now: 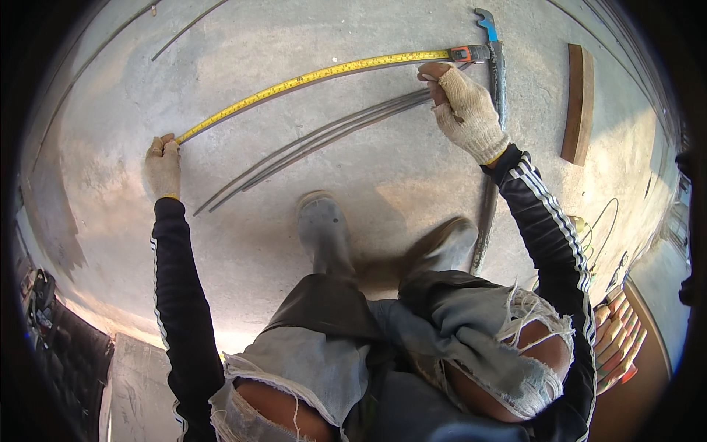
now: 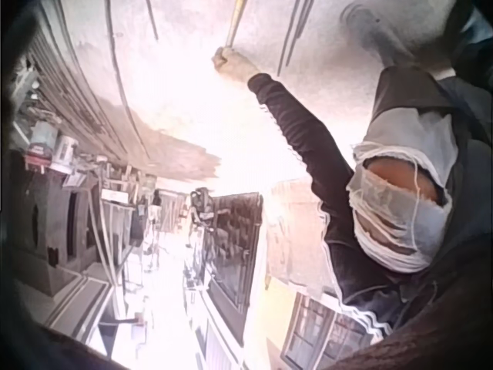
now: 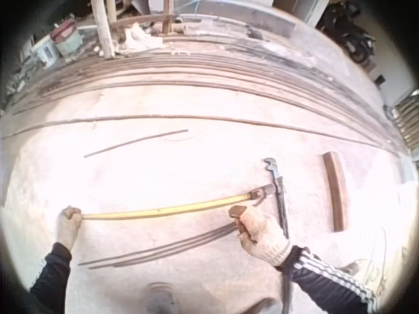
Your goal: The person uses a tape measure to measure several metal rods laid on the floor. They adjust the rods and reposition the tape measure to verify lengths.
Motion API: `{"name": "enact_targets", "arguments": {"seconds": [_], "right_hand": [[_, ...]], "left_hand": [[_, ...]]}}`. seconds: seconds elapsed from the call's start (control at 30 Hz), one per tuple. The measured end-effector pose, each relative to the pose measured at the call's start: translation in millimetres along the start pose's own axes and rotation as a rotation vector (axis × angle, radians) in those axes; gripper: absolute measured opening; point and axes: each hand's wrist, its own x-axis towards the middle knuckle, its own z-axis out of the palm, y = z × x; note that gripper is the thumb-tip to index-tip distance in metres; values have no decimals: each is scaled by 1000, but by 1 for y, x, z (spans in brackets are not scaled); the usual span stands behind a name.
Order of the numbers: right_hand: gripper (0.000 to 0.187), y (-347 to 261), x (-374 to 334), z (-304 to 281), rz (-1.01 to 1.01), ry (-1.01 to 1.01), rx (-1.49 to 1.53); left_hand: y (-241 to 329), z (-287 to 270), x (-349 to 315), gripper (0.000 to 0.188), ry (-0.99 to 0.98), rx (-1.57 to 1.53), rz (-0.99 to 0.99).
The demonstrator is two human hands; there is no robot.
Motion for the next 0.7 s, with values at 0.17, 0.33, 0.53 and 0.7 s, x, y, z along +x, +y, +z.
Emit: {"name": "enact_targets", "arguments": {"seconds": [0.17,0.33,0.53,0.7], "right_hand": [[21,-29,12,60,342,-31,223],[23,-37,34,68,346,35,113],[22,-40,38,67,414,-20,-2],[24,-35,38,67,429,-62,-89]], "left_hand": [[5,0,-1,29,12,-6,29],[7,-1,-2,28,-7,-33,15],[10,-3,-5,27,-3,-59,15],[12,-5,-6,27,8,-68,19]]}}
